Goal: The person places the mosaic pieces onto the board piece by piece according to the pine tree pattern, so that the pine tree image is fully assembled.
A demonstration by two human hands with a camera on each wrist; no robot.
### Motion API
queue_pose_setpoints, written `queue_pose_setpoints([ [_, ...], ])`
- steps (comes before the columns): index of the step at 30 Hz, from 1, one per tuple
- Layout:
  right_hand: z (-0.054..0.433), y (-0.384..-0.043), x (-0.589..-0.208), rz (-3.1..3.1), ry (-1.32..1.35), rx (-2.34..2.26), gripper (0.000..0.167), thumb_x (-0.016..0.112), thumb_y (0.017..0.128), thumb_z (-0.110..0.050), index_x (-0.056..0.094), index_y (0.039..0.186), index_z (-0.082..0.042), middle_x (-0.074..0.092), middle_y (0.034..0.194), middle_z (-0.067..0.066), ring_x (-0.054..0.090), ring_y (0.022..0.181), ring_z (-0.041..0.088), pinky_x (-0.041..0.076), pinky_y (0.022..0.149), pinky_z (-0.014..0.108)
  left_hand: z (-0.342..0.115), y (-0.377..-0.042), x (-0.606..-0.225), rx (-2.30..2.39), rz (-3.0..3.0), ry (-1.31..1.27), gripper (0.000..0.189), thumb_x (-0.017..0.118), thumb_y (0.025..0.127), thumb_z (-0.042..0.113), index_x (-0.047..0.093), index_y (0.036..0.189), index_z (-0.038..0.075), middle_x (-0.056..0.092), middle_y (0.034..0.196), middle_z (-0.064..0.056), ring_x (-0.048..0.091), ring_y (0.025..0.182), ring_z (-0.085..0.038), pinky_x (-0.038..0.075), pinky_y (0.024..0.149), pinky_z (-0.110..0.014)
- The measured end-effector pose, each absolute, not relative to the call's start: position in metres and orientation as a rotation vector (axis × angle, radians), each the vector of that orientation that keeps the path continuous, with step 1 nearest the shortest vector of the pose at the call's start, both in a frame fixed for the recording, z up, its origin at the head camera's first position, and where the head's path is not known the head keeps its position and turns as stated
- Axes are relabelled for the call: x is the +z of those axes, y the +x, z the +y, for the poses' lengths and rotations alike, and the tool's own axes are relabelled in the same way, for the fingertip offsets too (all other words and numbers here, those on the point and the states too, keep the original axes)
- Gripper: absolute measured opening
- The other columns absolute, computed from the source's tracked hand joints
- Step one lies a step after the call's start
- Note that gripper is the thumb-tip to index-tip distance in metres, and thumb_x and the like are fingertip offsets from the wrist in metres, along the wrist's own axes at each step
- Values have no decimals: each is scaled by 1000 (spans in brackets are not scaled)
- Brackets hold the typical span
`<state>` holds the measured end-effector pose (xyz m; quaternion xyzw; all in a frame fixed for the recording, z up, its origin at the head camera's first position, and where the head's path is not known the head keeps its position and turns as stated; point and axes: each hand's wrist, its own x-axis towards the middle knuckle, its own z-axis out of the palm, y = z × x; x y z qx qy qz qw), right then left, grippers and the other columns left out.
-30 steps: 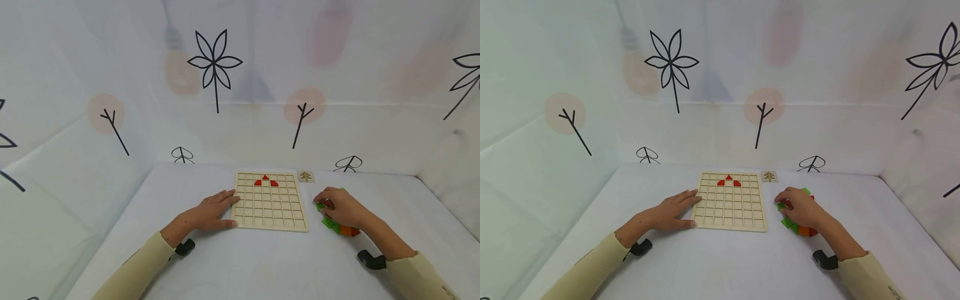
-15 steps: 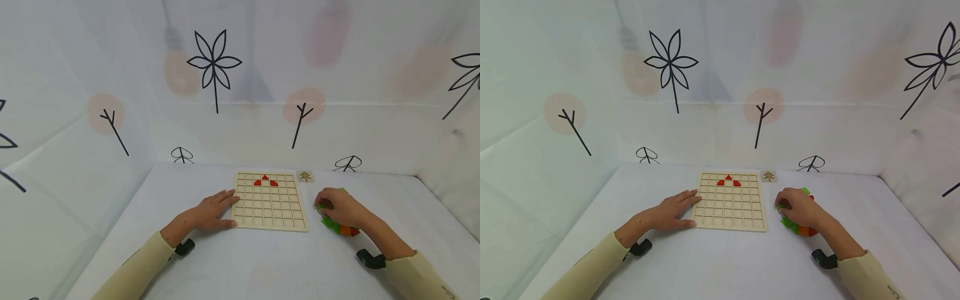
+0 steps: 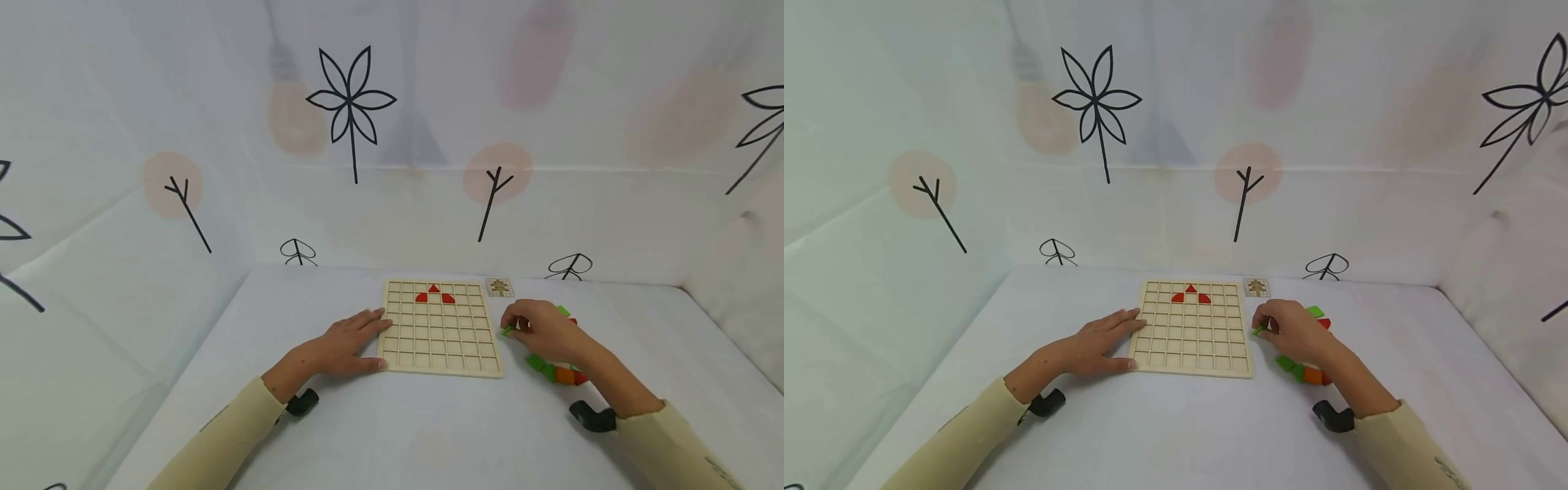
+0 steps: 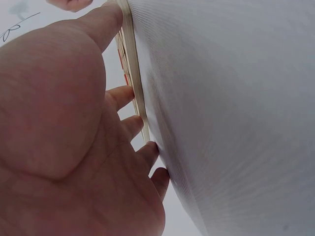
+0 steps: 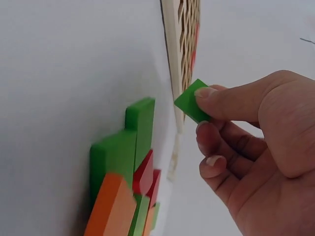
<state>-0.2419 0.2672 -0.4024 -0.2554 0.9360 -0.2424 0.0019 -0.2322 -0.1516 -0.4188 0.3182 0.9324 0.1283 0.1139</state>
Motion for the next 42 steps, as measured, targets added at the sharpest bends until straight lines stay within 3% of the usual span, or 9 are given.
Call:
queue_pose_setpoints([
  [25, 206, -275, -399, 2979, -749, -953, 7, 73, 96, -2, 73, 98, -8, 66, 84, -2, 56, 76, 16, 48, 69, 31, -152, -236, -424, 365, 2736, 941, 81, 61, 104, 58, 27, 170, 25, 15, 178, -2, 15, 164, -34, 25, 126, -61],
  [42, 180, -302, -406, 2986, -649, -1105, 7, 71, 98, -2, 75, 103, -4, 74, 95, 7, 65, 85, 21, 54, 79, 39, -152, -234, -419, 370, 2733, 942, 82, 61, 104, 58, 27, 170, 23, 16, 178, -5, 15, 163, -35, 26, 125, -62],
])
